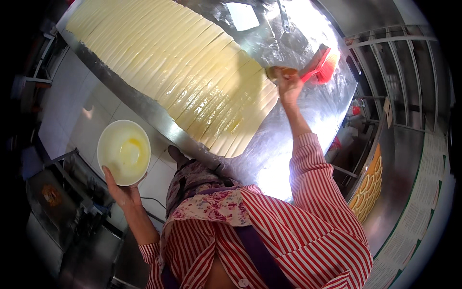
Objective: The person brushes a yellow liquid onto a large sheet of dough that has been cut into long strips. They then pick up the strips one by one and roll them into thin, cylindrical shapes on a stainless steel table.
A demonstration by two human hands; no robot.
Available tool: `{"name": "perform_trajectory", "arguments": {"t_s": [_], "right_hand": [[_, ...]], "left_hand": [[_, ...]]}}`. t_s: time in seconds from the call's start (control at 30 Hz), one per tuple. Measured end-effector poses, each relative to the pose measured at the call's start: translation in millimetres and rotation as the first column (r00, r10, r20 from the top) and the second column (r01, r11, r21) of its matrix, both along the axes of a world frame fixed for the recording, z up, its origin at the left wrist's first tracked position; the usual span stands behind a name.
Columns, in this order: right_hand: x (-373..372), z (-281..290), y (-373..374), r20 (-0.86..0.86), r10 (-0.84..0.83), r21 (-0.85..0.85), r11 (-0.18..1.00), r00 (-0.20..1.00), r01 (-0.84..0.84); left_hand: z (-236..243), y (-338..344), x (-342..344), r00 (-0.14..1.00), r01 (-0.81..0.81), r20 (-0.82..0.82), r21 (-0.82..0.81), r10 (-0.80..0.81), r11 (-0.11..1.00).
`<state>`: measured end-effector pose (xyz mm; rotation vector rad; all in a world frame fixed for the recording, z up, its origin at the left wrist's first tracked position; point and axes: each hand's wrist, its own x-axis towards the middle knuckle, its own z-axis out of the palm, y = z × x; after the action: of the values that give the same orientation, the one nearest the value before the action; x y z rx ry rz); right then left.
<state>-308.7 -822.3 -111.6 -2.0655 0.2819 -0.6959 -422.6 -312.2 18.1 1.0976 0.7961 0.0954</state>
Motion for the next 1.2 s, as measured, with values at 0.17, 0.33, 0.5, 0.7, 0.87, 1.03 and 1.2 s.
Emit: {"name": "perform_trajectory", "arguments": {"t_s": [0.17,0.33,0.5,0.7,0.87,1.03,1.2], "right_hand": [[-41,36,89,-0.127,0.390,-0.107,0.909,0.912,-0.403],[22,44,72,0.080,0.273,-0.034,0.962,0.959,-0.271],[64,4,72,0.033,0.244,-0.287,0.931,0.969,-0.224],[54,45,126,-0.136,0.339,0.130,0.937,0.931,-0.323],[100,26,95,0.001,0.214,-0.164,0.964,0.977,-0.211],[108,42,125,-0.255,0.326,0.016,0.943,0.910,-0.333],[152,48,107,-0.154,0.114,-0.140,0.981,0.981,-0.136]], "left_hand": [[0,-6,4,1.000,0.004,0.012,0.008,-0.004,1.000],[-4,3,9,1.000,-0.023,0.002,-0.088,0.024,0.996],[2,7,10,0.999,-0.032,0.004,-0.128,0.033,0.991],[-8,17,-3,0.996,-0.087,0.005,-0.137,0.088,0.987],[-4,12,10,0.998,-0.069,-0.001,-0.149,0.070,0.986],[-8,14,11,0.993,-0.110,0.027,-0.156,0.116,0.982],[-7,18,16,0.989,-0.146,-0.023,-0.150,0.144,0.978]]}}
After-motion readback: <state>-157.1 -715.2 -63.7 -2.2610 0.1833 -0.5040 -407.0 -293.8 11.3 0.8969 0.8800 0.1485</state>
